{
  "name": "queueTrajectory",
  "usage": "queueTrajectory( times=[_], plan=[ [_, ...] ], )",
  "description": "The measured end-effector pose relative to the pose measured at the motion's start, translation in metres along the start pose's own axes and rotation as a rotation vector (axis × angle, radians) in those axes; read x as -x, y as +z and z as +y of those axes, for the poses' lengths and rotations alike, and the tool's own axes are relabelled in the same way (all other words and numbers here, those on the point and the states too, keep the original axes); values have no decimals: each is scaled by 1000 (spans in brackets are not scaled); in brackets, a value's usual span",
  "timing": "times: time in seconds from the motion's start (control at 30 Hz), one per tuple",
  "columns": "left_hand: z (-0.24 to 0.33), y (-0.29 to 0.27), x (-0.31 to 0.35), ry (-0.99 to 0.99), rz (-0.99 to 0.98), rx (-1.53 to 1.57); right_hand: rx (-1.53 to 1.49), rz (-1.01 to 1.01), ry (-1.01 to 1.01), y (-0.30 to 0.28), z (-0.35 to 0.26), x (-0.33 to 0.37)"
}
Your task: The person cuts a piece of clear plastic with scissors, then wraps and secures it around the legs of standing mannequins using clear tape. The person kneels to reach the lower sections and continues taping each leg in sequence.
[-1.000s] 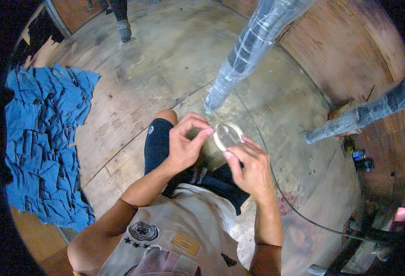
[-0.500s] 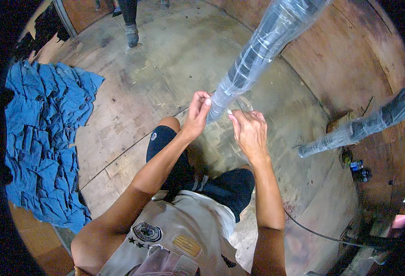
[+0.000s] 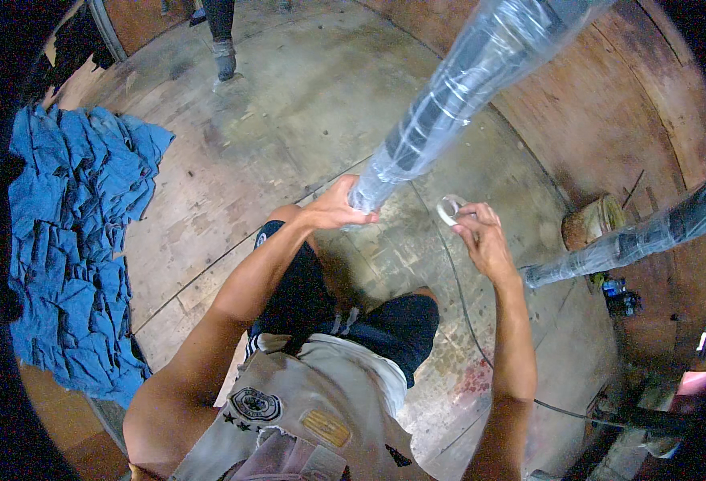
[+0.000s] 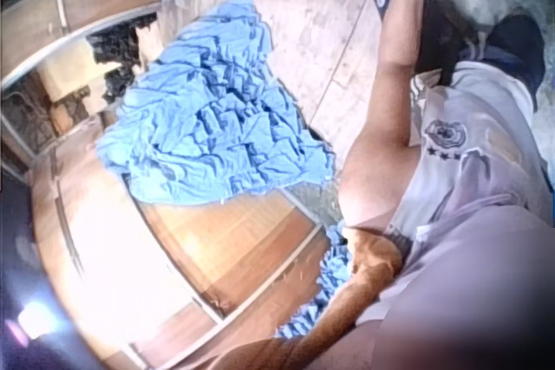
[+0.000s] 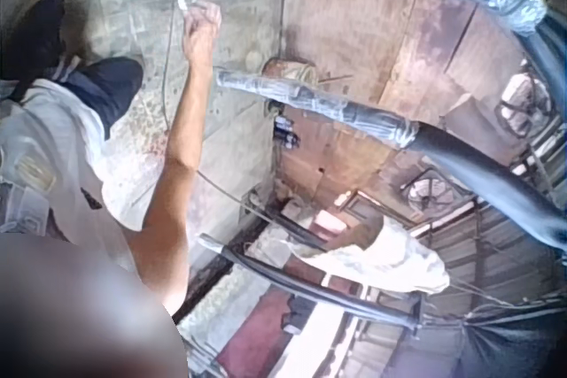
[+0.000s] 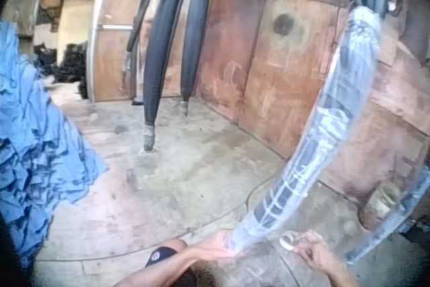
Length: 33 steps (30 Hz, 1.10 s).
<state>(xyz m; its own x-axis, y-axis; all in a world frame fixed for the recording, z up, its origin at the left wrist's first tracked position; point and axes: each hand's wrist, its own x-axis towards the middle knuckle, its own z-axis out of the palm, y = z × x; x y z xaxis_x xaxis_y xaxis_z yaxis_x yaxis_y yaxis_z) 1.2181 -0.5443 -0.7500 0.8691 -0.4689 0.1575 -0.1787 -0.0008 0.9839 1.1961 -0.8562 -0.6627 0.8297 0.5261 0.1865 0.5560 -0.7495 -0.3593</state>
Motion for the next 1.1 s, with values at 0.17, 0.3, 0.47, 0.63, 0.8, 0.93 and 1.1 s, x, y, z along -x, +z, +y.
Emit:
queueTrajectory(
  times=[0.17, 0.3, 0.47, 0.63, 0.8, 0.93, 1.1],
  plan=[
    [2, -3, 6, -41, 37, -41, 9, -50, -101, -5, -5, 6],
    [-8, 6, 10, -12, 76, -18, -161, -25, -1, 1, -37, 22],
    [-8, 47, 40, 205, 594, -103, -208, 31, 48, 5, -62, 36],
    [12, 111, 74, 428, 573, -351, -247, 49, 89, 6, -75, 40],
    [18, 136, 59, 134, 458, 225, -393, 61, 40, 8, -77, 39],
    [17, 122, 53, 79, 416, 456, -377, 15, -55, 10, -73, 42],
    [24, 106, 52, 109, 428, 478, -380, -3, -83, 10, -68, 46]
  ],
)
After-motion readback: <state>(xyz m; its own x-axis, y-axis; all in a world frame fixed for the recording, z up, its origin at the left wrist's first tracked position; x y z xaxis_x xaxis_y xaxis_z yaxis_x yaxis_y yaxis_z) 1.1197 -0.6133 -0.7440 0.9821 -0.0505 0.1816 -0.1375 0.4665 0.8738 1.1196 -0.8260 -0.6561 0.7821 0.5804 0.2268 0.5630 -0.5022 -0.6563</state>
